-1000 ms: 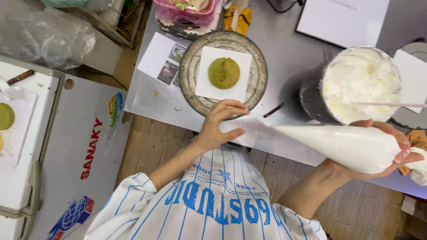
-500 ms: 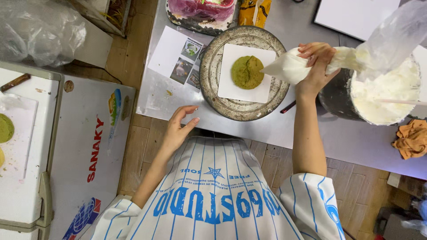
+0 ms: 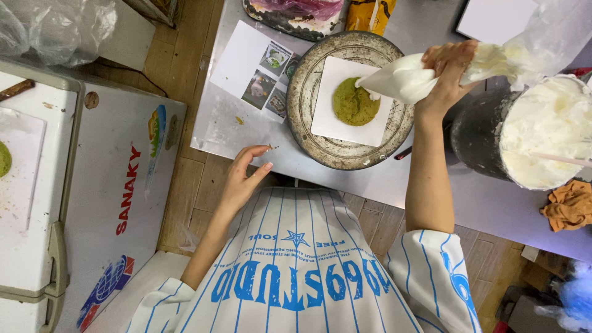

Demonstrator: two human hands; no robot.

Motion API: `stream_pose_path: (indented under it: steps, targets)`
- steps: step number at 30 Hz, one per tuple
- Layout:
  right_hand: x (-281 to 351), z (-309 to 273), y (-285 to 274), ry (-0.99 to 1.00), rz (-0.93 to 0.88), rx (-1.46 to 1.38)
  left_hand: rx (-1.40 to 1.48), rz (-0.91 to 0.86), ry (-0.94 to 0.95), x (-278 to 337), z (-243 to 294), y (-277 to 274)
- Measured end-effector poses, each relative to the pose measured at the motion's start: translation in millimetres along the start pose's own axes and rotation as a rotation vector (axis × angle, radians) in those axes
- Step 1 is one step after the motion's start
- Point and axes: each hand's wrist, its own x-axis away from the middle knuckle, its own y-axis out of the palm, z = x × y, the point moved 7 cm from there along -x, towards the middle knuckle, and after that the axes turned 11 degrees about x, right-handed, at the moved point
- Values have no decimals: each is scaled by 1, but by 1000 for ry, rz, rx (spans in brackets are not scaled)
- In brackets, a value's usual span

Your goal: The person prepares small cake layers by placing them on a turntable, filling a piping bag with cream from a bowl using a spatula, and piping rings of cream onto the cake surfaces.

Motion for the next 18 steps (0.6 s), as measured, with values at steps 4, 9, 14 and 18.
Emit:
stream_pose_path:
  steps: [4, 9, 14, 18]
  targets:
    - [20, -8, 15, 24, -79, -24, 0, -1, 10, -1, -1, 4]
    - [49, -27, 9, 103, -148, -42, -10, -23, 15, -4, -1, 9]
    - [55, -40, -35, 99, -145, 82, -40, -47, 20, -7, 2, 16]
    - [36, -25, -69, 84, 108, 66, -52, -68, 54, -10, 7, 23]
